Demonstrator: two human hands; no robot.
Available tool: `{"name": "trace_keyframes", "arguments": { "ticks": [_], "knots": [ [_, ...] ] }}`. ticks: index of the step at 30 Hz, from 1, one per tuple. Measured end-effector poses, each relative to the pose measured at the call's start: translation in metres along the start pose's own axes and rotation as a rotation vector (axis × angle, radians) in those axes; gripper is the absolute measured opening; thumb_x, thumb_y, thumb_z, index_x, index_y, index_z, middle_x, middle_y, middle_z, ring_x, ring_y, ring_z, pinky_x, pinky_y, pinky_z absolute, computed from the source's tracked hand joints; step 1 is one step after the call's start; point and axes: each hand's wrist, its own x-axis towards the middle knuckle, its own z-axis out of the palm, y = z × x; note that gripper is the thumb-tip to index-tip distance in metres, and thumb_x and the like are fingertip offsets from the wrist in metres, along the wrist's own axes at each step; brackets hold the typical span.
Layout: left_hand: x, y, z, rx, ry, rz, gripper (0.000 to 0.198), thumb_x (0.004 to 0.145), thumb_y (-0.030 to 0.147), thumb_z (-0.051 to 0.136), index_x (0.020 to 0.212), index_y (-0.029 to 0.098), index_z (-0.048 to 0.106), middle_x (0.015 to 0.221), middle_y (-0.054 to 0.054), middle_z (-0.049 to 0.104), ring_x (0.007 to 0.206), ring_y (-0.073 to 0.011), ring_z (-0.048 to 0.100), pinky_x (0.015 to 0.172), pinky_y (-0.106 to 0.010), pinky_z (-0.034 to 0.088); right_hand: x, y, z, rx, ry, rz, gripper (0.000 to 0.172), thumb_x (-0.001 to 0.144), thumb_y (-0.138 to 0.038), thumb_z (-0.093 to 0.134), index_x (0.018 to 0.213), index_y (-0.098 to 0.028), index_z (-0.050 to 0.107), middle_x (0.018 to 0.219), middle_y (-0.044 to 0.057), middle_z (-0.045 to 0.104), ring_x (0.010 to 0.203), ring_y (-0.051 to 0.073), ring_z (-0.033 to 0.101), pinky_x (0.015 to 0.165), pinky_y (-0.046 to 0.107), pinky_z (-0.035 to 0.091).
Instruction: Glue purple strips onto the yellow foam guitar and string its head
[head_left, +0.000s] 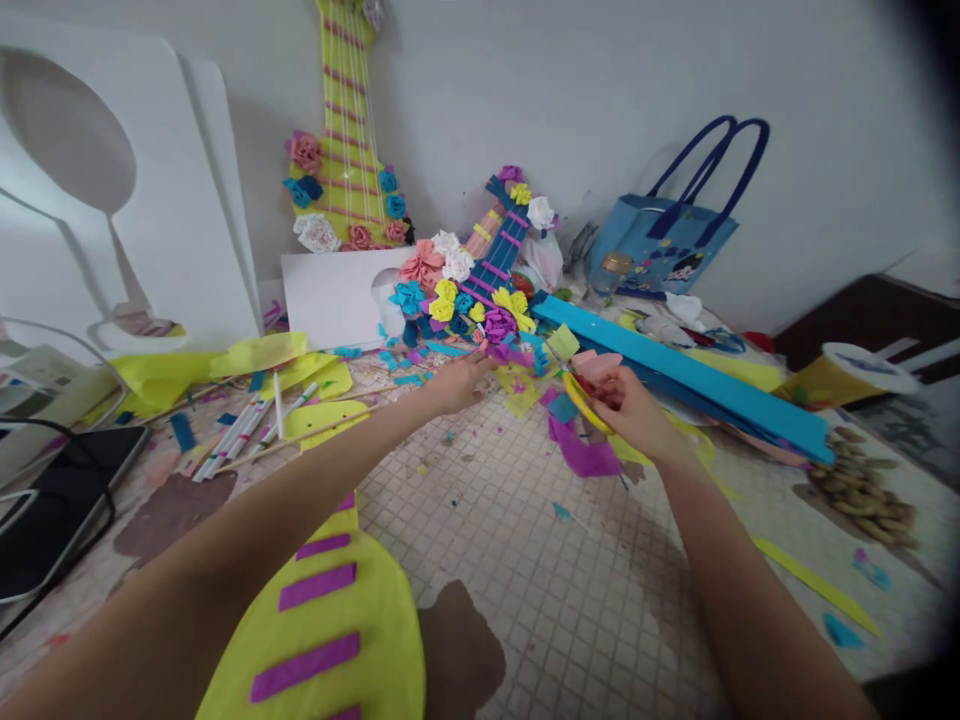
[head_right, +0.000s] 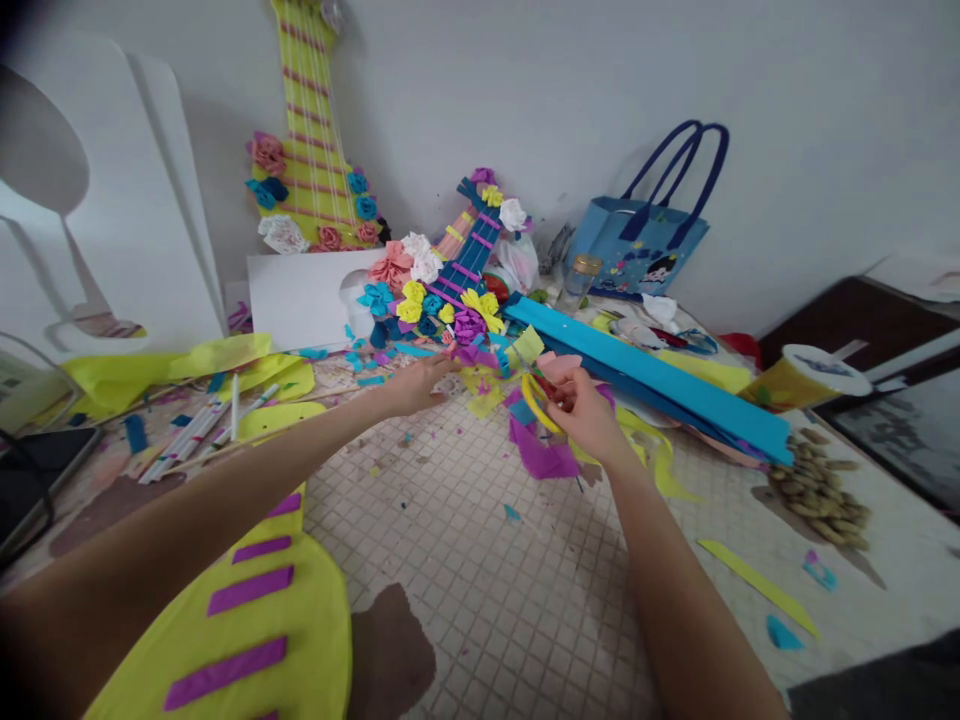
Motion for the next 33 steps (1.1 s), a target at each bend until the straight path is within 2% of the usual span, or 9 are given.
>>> {"name": "trace_keyframes", "arguments": {
  "ticks": [7,10,14,17,22,23,26,27,33],
  "knots": [
    [-0.028,0.005,-0.019,-0.017,0.093,-0.041,0.036,0.079,0.012,0.057,0.115,0.016,0.058,0.121,-0.010,0.062,0.113,-0.0240,0.058,0.094,-0.037,0.048,-0.004,0.007,0.007,-0.303,0.092,-0.034,0.031,0.071,-0.035,0.063,0.094,-0.022,0.048,0.076,0.001,0.060,0.066,0.019,0.058,0.054,0.027,0.038],
    [-0.056,0.000,-0.037,-0.056,0.130,-0.087,0.025,0.082,0.017,0.056,0.106,0.015,0.062,0.110,-0.009,0.067,0.103,-0.0218,0.062,0.089,-0.034,0.049,-0.005,0.007,0.012,-0.356,0.103,-0.051,0.030,0.070,-0.032,0.062,0.096,-0.022,0.049,0.084,0.005,0.062,0.073,0.022,0.059,0.057,0.029,0.038],
    [-0.104,-0.012,-0.062,-0.112,0.180,-0.214,0.018,0.083,0.023,0.053,0.093,0.015,0.065,0.088,-0.006,0.070,0.077,-0.0148,0.065,0.071,-0.025,0.051,-0.006,0.011,0.022,-0.451,0.084,-0.083,0.030,0.071,-0.031,0.062,0.097,-0.022,0.050,0.086,0.006,0.063,0.075,0.024,0.060,0.057,0.031,0.039],
    [-0.138,-0.015,-0.071,-0.144,0.186,-0.301,0.017,0.082,0.022,0.053,0.089,0.015,0.066,0.082,-0.004,0.070,0.070,-0.0126,0.063,0.066,-0.022,0.049,-0.007,0.010,0.027,-0.524,0.058,-0.107,0.030,0.074,-0.032,0.061,0.100,-0.021,0.052,0.088,0.008,0.062,0.074,0.025,0.060,0.056,0.032,0.041],
    [-0.163,-0.010,-0.056,-0.153,0.043,-0.353,0.015,0.076,0.015,0.057,0.088,0.015,0.065,0.080,-0.004,0.069,0.070,-0.0135,0.063,0.065,-0.022,0.048,-0.013,-0.029,0.036,-0.526,0.122,-0.250,0.022,0.082,-0.038,0.055,0.095,-0.021,0.058,0.091,0.012,0.063,0.077,0.027,0.060,0.062,0.038,0.045],
    [-0.164,-0.008,-0.051,-0.128,0.011,-0.346,0.016,0.075,0.013,0.057,0.089,0.015,0.065,0.082,-0.004,0.069,0.072,-0.0141,0.063,0.066,-0.022,0.048,-0.014,-0.041,0.041,-0.447,0.101,-0.274,0.018,0.083,-0.036,0.053,0.094,-0.022,0.058,0.088,0.010,0.064,0.076,0.025,0.060,0.063,0.037,0.046],
    [-0.160,0.000,-0.038,0.008,-0.044,-0.323,0.021,0.075,0.010,0.056,0.093,0.015,0.065,0.092,-0.007,0.067,0.078,-0.0174,0.062,0.067,-0.026,0.047,-0.015,-0.074,0.064,-0.181,-0.159,-0.347,0.010,0.085,-0.026,0.050,0.086,-0.023,0.059,0.079,0.005,0.066,0.070,0.020,0.062,0.064,0.033,0.048],
    [-0.159,0.002,-0.035,0.047,-0.049,-0.314,0.020,0.076,0.011,0.054,0.093,0.015,0.065,0.095,-0.008,0.066,0.079,-0.0184,0.062,0.068,-0.027,0.047,-0.013,-0.082,0.074,-0.163,-0.198,-0.369,0.008,0.083,-0.024,0.051,0.084,-0.023,0.059,0.078,0.003,0.066,0.069,0.019,0.062,0.064,0.032,0.048],
    [-0.158,0.003,-0.027,0.028,-0.016,-0.295,0.014,0.079,0.010,0.047,0.079,0.015,0.061,0.086,-0.006,0.063,0.073,-0.0163,0.059,0.067,-0.027,0.044,0.010,-0.097,0.124,-0.165,-0.212,-0.435,0.008,0.079,-0.014,0.052,0.080,-0.020,0.057,0.084,0.005,0.061,0.074,0.017,0.058,0.069,0.030,0.046]
  ]
}}
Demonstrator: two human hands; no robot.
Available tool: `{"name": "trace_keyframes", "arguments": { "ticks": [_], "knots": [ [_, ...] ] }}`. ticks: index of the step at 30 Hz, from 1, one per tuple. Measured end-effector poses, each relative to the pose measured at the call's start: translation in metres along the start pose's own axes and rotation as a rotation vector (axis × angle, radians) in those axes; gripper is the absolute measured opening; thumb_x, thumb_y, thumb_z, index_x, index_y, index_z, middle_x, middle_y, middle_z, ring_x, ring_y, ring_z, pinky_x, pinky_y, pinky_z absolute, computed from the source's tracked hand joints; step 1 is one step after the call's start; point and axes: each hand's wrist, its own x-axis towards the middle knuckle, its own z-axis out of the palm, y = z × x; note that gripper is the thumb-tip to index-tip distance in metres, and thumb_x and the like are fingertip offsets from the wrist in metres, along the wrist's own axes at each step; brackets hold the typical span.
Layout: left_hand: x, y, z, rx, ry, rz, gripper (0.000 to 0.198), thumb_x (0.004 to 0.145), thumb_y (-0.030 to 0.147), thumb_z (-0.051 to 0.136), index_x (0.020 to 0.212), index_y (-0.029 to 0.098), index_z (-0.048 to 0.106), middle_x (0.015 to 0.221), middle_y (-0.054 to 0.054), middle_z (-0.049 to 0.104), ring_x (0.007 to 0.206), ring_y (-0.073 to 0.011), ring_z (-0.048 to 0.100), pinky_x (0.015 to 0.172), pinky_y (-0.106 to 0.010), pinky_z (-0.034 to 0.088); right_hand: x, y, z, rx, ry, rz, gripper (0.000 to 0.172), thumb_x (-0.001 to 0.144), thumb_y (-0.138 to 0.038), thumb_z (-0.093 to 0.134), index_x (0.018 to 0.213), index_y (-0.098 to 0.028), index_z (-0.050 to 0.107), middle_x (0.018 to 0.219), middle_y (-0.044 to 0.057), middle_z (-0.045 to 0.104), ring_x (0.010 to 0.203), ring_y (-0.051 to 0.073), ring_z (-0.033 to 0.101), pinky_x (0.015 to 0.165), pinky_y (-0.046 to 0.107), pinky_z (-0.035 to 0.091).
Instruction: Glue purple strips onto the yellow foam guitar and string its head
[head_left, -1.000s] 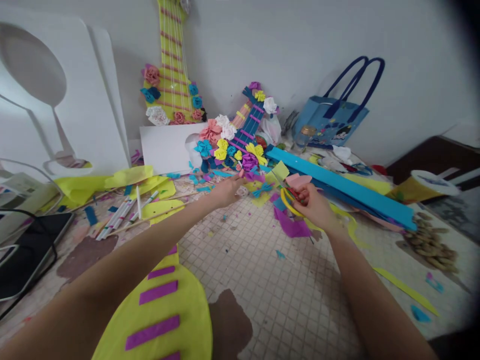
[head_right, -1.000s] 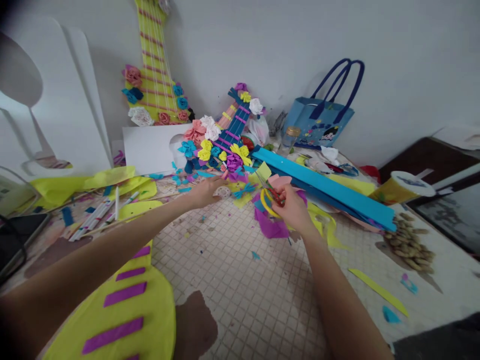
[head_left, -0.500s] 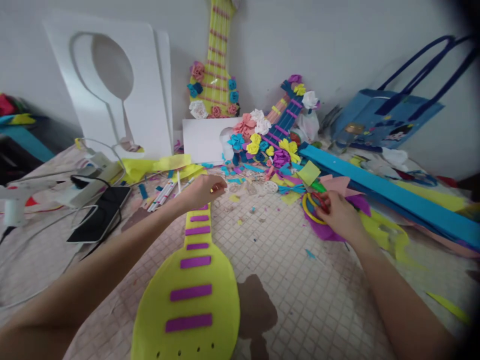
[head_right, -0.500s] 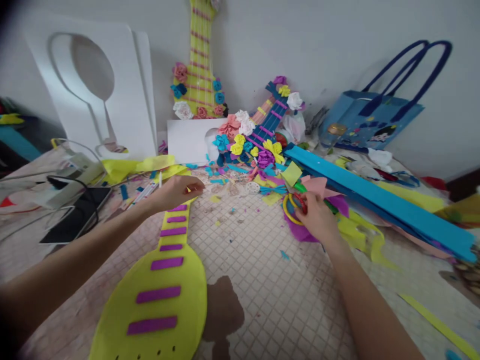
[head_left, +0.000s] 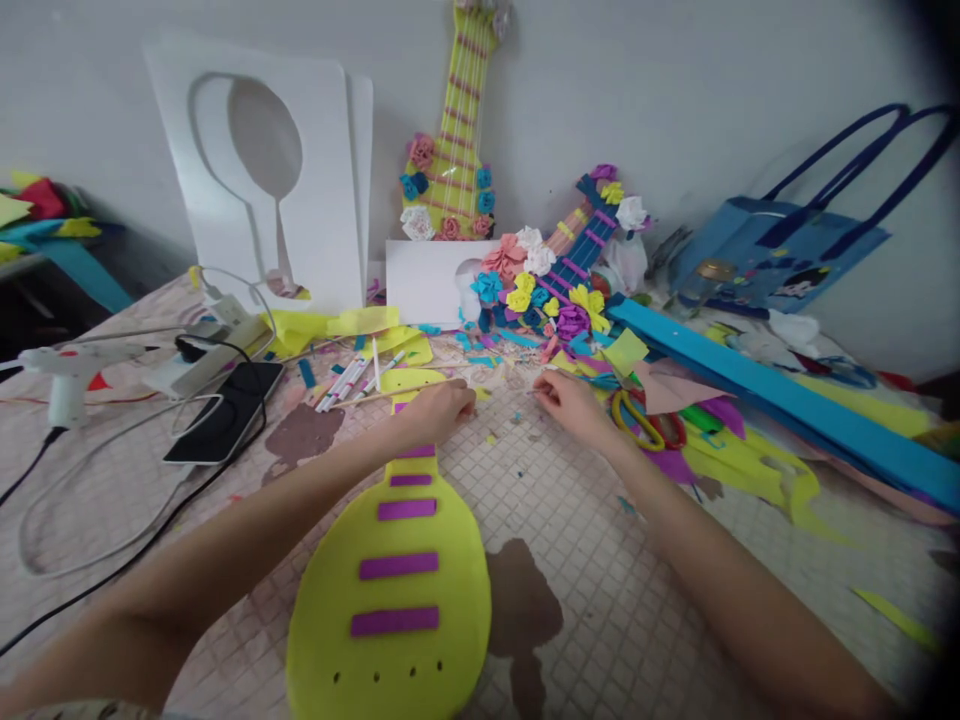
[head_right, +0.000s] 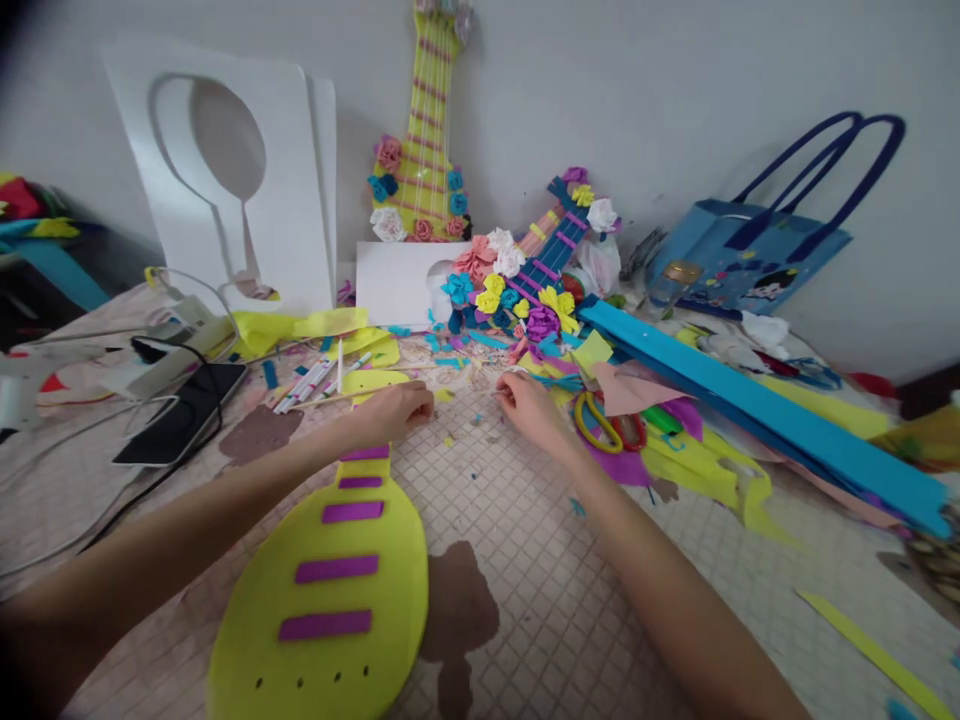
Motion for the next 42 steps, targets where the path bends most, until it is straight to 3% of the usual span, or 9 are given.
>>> {"name": "trace_keyframes", "arguments": {
  "ticks": [5,8,11,18,22,26,31,42],
  "knots": [
    [0.004,-0.004,-0.002,-0.119,0.071,-0.076,0.015,0.076,0.008,0.047,0.080,0.015,0.059,0.075,-0.003,0.062,0.066,-0.0142,0.056,0.062,-0.025,0.043,0.010,0.004,0.010,-0.003,0.049,-0.005,0.012,0.075,-0.009,0.050,0.072,-0.020,0.053,0.082,0.005,0.058,0.076,0.019,0.055,0.071,0.031,0.043],
    [0.017,-0.002,-0.003,-0.114,0.128,-0.080,0.021,0.076,0.009,0.048,0.091,0.015,0.060,0.080,-0.004,0.064,0.069,-0.0143,0.057,0.064,-0.025,0.045,0.001,0.002,0.006,0.020,0.073,0.005,0.009,0.078,-0.013,0.050,0.073,-0.021,0.052,0.074,0.003,0.058,0.071,0.019,0.055,0.068,0.031,0.044],
    [0.035,0.002,-0.001,-0.064,0.113,-0.064,0.025,0.078,0.010,0.048,0.098,0.016,0.061,0.088,-0.005,0.065,0.075,-0.0159,0.059,0.069,-0.026,0.046,-0.016,0.000,0.000,0.058,0.080,0.026,0.006,0.080,-0.018,0.049,0.080,-0.022,0.053,0.069,0.001,0.059,0.066,0.017,0.057,0.064,0.029,0.044],
    [0.056,0.000,0.007,-0.044,0.054,-0.017,0.017,0.077,0.008,0.048,0.081,0.014,0.063,0.085,-0.008,0.064,0.076,-0.0177,0.060,0.069,-0.028,0.047,-0.052,0.004,-0.008,0.110,0.071,0.050,0.008,0.082,-0.019,0.048,0.084,-0.022,0.056,0.082,0.003,0.062,0.074,0.018,0.059,0.068,0.031,0.047],
    [0.051,-0.003,0.001,-0.064,0.076,0.015,0.016,0.078,0.008,0.047,0.082,0.014,0.062,0.087,-0.007,0.063,0.077,-0.0158,0.059,0.072,-0.026,0.046,-0.056,0.003,-0.010,0.132,0.056,0.069,0.007,0.083,-0.019,0.048,0.083,-0.021,0.055,0.079,0.003,0.061,0.070,0.017,0.058,0.065,0.031,0.047],
    [0.038,0.009,-0.004,-0.127,0.071,0.042,0.013,0.078,0.008,0.049,0.080,0.014,0.060,0.081,-0.005,0.063,0.073,-0.0138,0.057,0.068,-0.024,0.046,-0.053,-0.013,-0.010,0.147,0.002,0.040,0.007,0.082,-0.016,0.051,0.084,-0.022,0.055,0.081,0.002,0.062,0.073,0.017,0.059,0.068,0.030,0.047],
    [0.022,0.029,0.003,-0.158,0.017,0.093,0.013,0.078,0.008,0.049,0.079,0.015,0.060,0.078,-0.003,0.064,0.072,-0.0139,0.058,0.067,-0.024,0.045,-0.051,-0.028,-0.005,0.064,-0.081,-0.047,0.010,0.083,-0.013,0.050,0.083,-0.022,0.055,0.085,0.004,0.059,0.079,0.018,0.058,0.070,0.030,0.046],
    [0.016,0.039,0.006,-0.128,-0.042,0.120,0.013,0.082,0.010,0.047,0.083,0.016,0.058,0.087,-0.005,0.063,0.079,-0.0157,0.059,0.071,-0.026,0.045,-0.056,-0.029,-0.003,0.009,-0.184,-0.121,0.013,0.087,-0.012,0.044,0.086,-0.022,0.054,0.089,0.005,0.055,0.083,0.018,0.057,0.073,0.031,0.046]
  ]
}}
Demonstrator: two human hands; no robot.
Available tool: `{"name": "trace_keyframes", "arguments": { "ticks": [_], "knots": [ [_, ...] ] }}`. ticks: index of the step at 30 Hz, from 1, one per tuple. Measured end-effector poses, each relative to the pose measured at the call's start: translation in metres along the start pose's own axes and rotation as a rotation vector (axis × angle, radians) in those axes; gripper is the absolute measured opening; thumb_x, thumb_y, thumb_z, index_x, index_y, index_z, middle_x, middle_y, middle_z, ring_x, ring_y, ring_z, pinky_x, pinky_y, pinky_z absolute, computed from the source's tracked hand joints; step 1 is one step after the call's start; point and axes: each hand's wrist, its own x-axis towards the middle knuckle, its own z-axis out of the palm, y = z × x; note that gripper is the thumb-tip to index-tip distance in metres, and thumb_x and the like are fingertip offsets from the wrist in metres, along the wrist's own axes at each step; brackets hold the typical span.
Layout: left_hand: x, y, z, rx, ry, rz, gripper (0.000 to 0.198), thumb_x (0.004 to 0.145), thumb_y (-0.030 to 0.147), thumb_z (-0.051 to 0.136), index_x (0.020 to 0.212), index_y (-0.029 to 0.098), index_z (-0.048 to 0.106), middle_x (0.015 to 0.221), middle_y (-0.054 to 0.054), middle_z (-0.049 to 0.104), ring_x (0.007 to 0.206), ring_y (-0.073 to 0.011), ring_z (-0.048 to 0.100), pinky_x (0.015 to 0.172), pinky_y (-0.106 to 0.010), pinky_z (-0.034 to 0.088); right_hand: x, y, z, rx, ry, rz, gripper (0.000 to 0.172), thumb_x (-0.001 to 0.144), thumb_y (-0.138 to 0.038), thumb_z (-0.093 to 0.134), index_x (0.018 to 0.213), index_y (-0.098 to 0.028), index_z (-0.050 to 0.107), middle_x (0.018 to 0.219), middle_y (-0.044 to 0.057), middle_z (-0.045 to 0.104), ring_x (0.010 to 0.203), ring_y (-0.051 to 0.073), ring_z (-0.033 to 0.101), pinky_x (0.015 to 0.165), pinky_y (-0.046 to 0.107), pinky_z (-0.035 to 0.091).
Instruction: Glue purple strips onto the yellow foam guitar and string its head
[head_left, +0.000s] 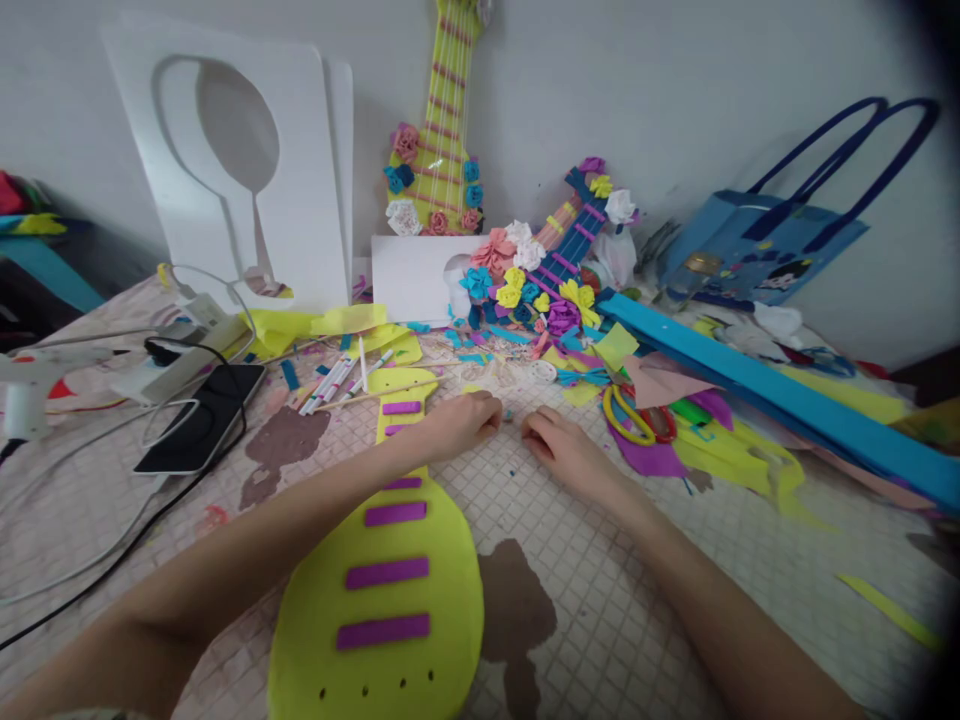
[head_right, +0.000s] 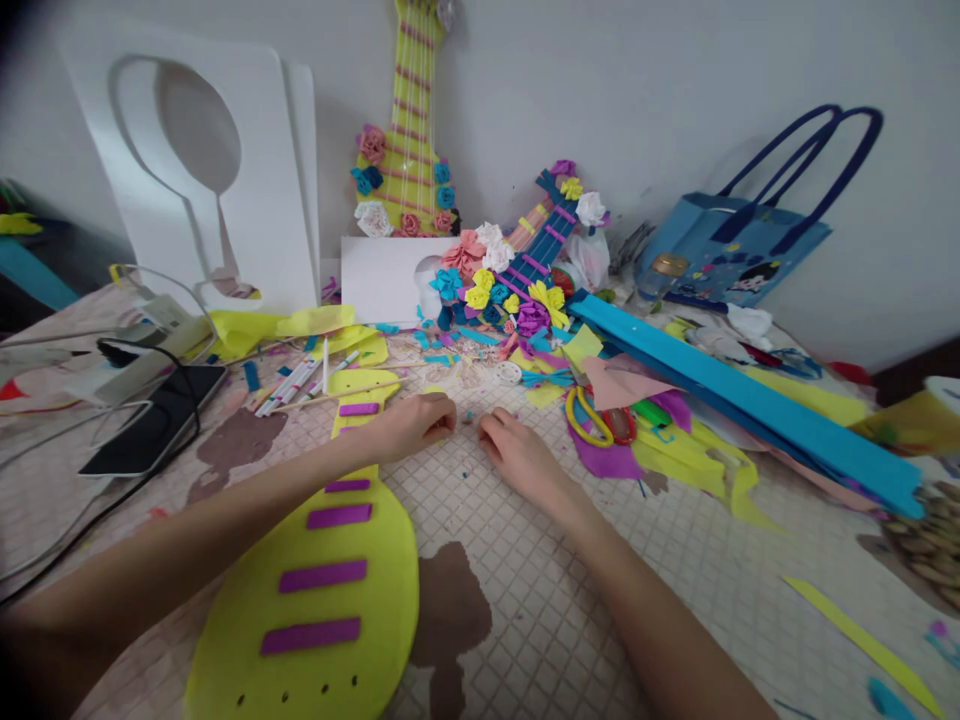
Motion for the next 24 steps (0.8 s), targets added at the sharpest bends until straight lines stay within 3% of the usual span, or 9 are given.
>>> {"name": "trace_keyframes", "arguments": {
  "ticks": [4,9,12,17,20,24],
  "knots": [
    [0.002,0.006,0.006,0.000,-0.041,0.036,0.013,0.084,0.011,0.046,0.085,0.015,0.059,0.090,-0.006,0.062,0.081,-0.0168,0.059,0.073,-0.028,0.046,0.002,-0.002,0.005,0.009,0.007,-0.001,0.013,0.087,-0.012,0.044,0.086,-0.022,0.053,0.089,0.004,0.055,0.082,0.018,0.057,0.074,0.033,0.046],
    [0.005,0.002,0.009,-0.020,-0.010,0.072,0.010,0.082,0.011,0.051,0.085,0.015,0.059,0.088,-0.006,0.062,0.081,-0.0166,0.060,0.074,-0.027,0.046,0.008,-0.004,0.007,0.013,0.047,0.007,0.015,0.083,-0.012,0.050,0.093,-0.021,0.057,0.094,0.005,0.059,0.087,0.017,0.058,0.076,0.030,0.048],
    [0.001,-0.003,0.004,-0.061,0.043,0.033,0.012,0.079,0.011,0.057,0.090,0.015,0.060,0.091,-0.005,0.063,0.078,-0.0148,0.060,0.068,-0.024,0.046,0.012,0.019,-0.012,-0.073,0.163,0.095,0.017,0.083,-0.013,0.050,0.093,-0.021,0.062,0.094,0.005,0.063,0.086,0.017,0.059,0.076,0.029,0.047],
    [-0.007,-0.015,-0.007,-0.076,0.092,-0.035,0.006,0.080,0.015,0.058,0.086,0.015,0.061,0.086,-0.004,0.064,0.069,-0.0118,0.058,0.062,-0.022,0.044,0.018,0.082,-0.048,-0.228,0.286,0.278,0.021,0.080,-0.011,0.046,0.081,-0.013,0.067,0.084,0.013,0.066,0.084,0.026,0.059,0.077,0.039,0.045],
    [-0.009,-0.022,-0.011,-0.058,0.118,-0.055,0.007,0.080,0.016,0.057,0.085,0.015,0.062,0.081,-0.003,0.064,0.067,-0.0118,0.057,0.062,-0.023,0.043,0.025,0.102,-0.054,-0.277,0.278,0.295,0.024,0.079,-0.011,0.047,0.083,-0.014,0.070,0.088,0.013,0.069,0.085,0.026,0.059,0.080,0.039,0.044],
    [-0.012,-0.034,-0.015,-0.058,0.140,-0.081,0.009,0.081,0.015,0.055,0.086,0.015,0.063,0.079,-0.003,0.064,0.066,-0.0119,0.057,0.062,-0.023,0.043,0.033,0.109,-0.050,-0.285,0.248,0.281,0.023,0.078,-0.012,0.050,0.084,-0.018,0.071,0.087,0.009,0.071,0.082,0.022,0.061,0.079,0.034,0.045]
  ]
}}
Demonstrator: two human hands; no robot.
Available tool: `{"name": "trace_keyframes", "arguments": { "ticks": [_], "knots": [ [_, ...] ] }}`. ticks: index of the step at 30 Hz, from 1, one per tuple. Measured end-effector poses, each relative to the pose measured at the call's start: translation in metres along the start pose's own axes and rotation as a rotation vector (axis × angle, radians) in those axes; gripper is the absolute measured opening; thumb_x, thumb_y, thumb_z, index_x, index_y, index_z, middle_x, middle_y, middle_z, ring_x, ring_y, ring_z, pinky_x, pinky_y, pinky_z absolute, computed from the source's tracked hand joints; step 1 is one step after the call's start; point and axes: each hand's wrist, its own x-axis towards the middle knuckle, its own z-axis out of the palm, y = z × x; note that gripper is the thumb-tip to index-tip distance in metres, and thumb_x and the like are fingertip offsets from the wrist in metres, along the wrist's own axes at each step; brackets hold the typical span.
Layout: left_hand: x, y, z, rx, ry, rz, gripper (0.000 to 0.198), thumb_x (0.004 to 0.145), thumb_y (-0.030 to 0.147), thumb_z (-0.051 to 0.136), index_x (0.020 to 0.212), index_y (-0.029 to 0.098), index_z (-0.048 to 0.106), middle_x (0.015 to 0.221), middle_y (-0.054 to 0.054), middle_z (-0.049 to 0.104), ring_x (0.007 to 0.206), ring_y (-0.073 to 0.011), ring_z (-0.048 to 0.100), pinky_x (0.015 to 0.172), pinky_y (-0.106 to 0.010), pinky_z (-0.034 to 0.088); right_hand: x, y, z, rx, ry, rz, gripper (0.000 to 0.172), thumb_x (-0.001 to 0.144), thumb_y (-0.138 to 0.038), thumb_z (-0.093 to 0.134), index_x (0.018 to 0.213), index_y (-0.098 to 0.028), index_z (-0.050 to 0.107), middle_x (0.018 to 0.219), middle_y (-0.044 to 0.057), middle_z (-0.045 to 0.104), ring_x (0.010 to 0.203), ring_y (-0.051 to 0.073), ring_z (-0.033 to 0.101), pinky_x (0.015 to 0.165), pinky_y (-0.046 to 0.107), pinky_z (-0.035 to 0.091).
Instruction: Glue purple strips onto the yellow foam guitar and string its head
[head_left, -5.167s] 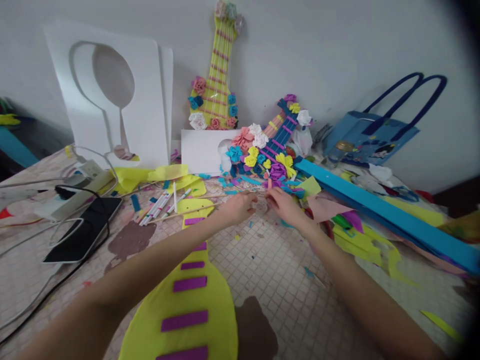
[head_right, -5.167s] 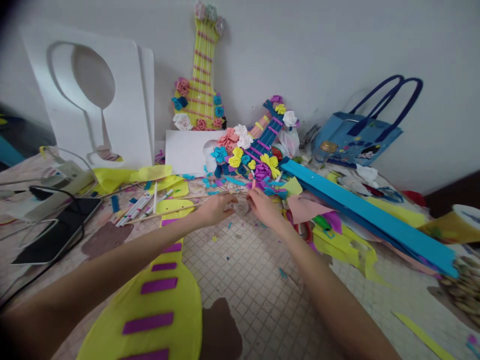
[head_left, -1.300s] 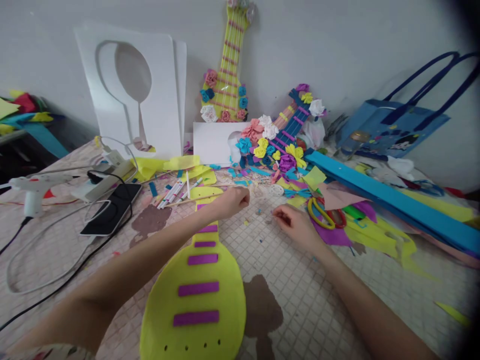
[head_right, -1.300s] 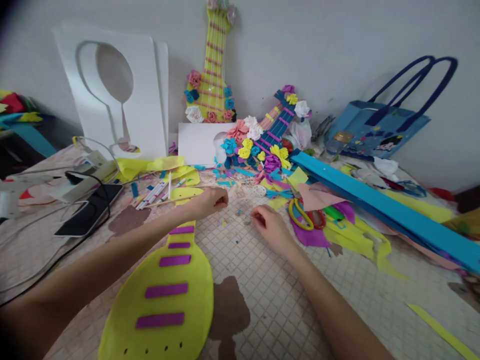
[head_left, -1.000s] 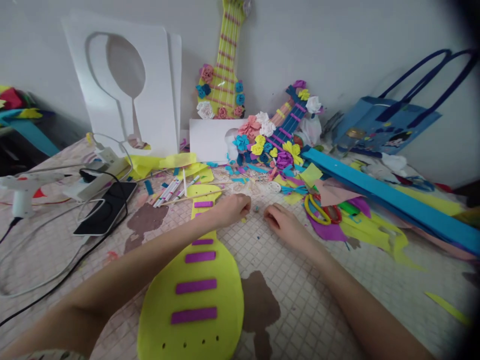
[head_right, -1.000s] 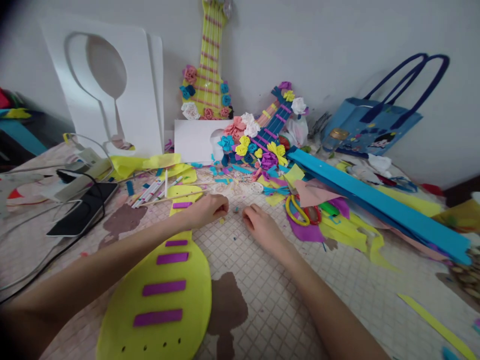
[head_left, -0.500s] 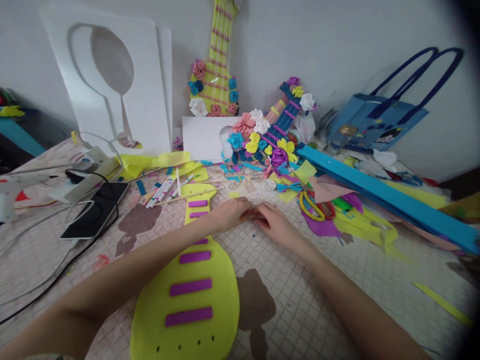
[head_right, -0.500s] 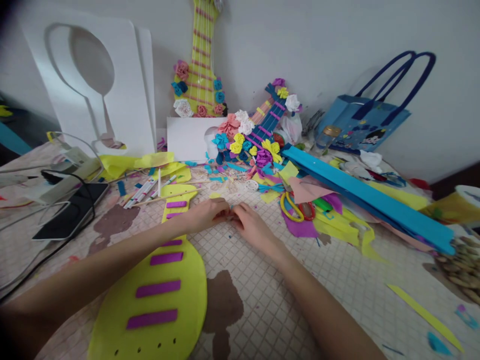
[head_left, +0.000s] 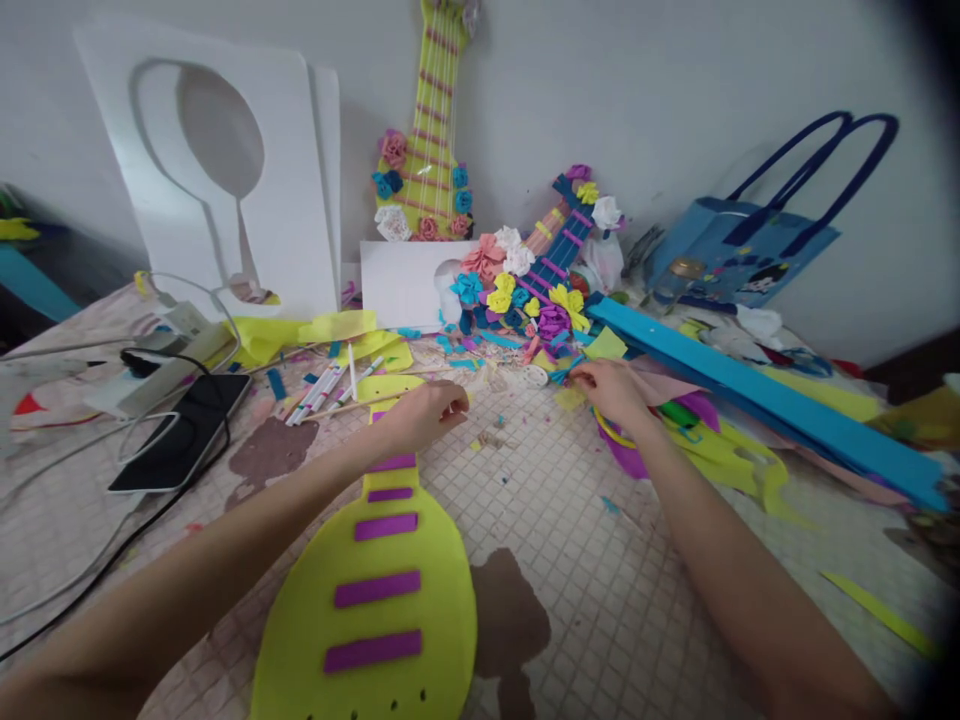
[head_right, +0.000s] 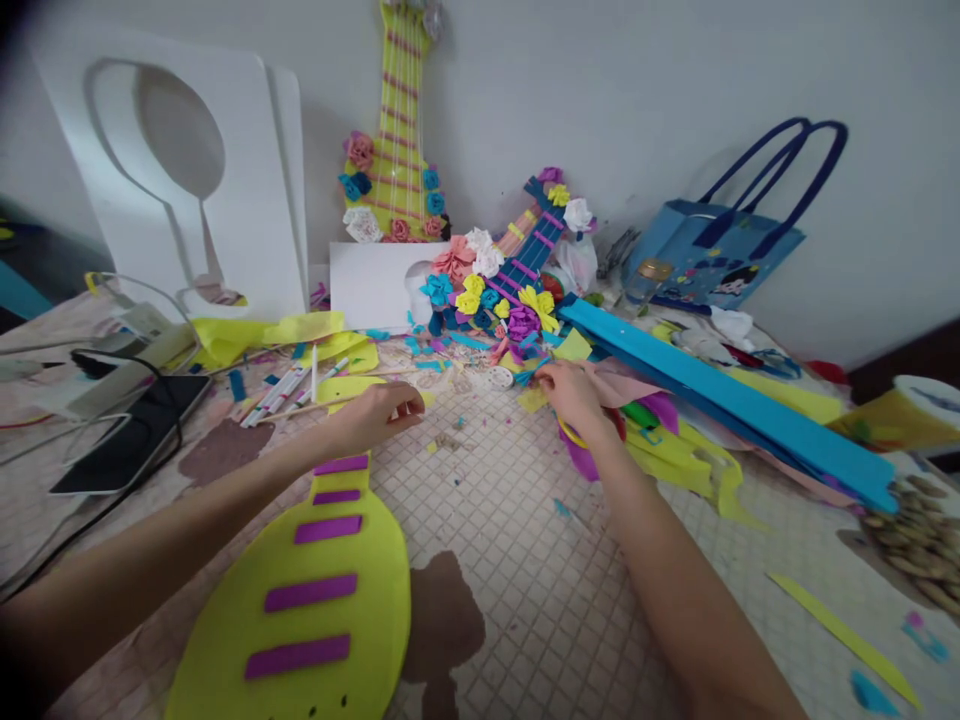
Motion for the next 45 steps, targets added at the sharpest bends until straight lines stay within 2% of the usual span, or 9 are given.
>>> {"name": "trace_keyframes", "arguments": {
  "ticks": [7,12,15,20,24,28,33,38,45],
  "knots": [
    [0.002,-0.015,-0.010,-0.007,0.028,0.005,0.010,0.080,0.013,0.054,0.084,0.014,0.063,0.079,-0.004,0.063,0.067,-0.0112,0.056,0.063,-0.022,0.044,0.002,0.001,0.004,0.022,-0.039,-0.012,0.011,0.075,-0.013,0.054,0.075,-0.019,0.063,0.078,0.005,0.068,0.070,0.019,0.060,0.066,0.030,0.043],
    [0.004,-0.015,-0.010,0.036,0.024,-0.029,0.012,0.077,0.008,0.053,0.082,0.013,0.063,0.077,-0.004,0.064,0.067,-0.0115,0.056,0.063,-0.022,0.044,-0.003,0.001,-0.006,0.091,-0.007,0.011,0.008,0.075,-0.016,0.054,0.069,-0.020,0.057,0.070,0.005,0.065,0.069,0.021,0.059,0.068,0.034,0.043],
    [0.004,-0.014,-0.008,0.073,-0.006,-0.042,0.013,0.075,0.006,0.054,0.082,0.013,0.063,0.079,-0.004,0.064,0.068,-0.0124,0.057,0.064,-0.022,0.044,-0.014,-0.005,-0.010,0.188,0.009,0.045,0.005,0.078,-0.020,0.052,0.075,-0.021,0.056,0.068,0.005,0.064,0.066,0.021,0.060,0.064,0.034,0.045],
    [0.006,-0.010,0.001,0.092,-0.079,-0.003,0.016,0.075,0.007,0.055,0.086,0.014,0.064,0.086,-0.005,0.065,0.075,-0.0142,0.060,0.068,-0.024,0.045,-0.037,-0.046,-0.006,0.413,-0.106,-0.017,0.011,0.083,-0.027,0.052,0.091,-0.021,0.057,0.076,0.002,0.066,0.068,0.016,0.063,0.060,0.027,0.049],
    [0.008,-0.006,0.005,0.132,-0.105,0.020,0.013,0.078,0.008,0.053,0.079,0.015,0.064,0.086,-0.005,0.064,0.074,-0.0135,0.059,0.066,-0.023,0.044,-0.044,-0.086,-0.002,0.490,-0.196,-0.131,0.007,0.083,-0.023,0.052,0.082,-0.021,0.059,0.079,0.002,0.062,0.069,0.015,0.058,0.060,0.026,0.046],
    [0.010,0.001,0.011,0.115,-0.056,0.069,0.009,0.079,0.011,0.055,0.080,0.015,0.063,0.082,-0.004,0.063,0.073,-0.0136,0.058,0.066,-0.023,0.044,-0.045,-0.105,0.003,0.489,-0.225,-0.171,0.009,0.083,-0.020,0.052,0.081,-0.020,0.061,0.076,0.002,0.062,0.069,0.015,0.057,0.061,0.026,0.044],
    [0.012,0.009,0.023,0.049,-0.051,0.125,0.011,0.079,0.009,0.054,0.082,0.015,0.063,0.084,-0.004,0.064,0.076,-0.0133,0.059,0.067,-0.022,0.044,-0.047,-0.107,0.011,0.505,-0.263,-0.218,0.016,0.083,-0.015,0.050,0.088,-0.020,0.065,0.088,0.004,0.067,0.080,0.016,0.060,0.071,0.028,0.046],
    [0.010,0.010,0.024,-0.014,-0.033,0.138,0.017,0.078,0.005,0.052,0.087,0.014,0.063,0.086,-0.004,0.064,0.077,-0.0131,0.059,0.069,-0.022,0.045,-0.051,-0.101,0.011,0.516,-0.252,-0.175,0.018,0.083,-0.016,0.050,0.091,-0.021,0.066,0.089,0.005,0.067,0.080,0.017,0.061,0.070,0.030,0.046],
    [0.006,0.014,0.019,-0.113,-0.146,0.221,0.032,0.072,0.006,0.059,0.101,0.018,0.062,0.096,-0.004,0.060,0.088,-0.0154,0.059,0.078,-0.025,0.046,-0.052,-0.103,0.008,0.503,-0.293,-0.216,0.018,0.081,-0.015,0.052,0.092,-0.021,0.065,0.090,0.005,0.064,0.082,0.018,0.059,0.070,0.030,0.046]
  ]
}}
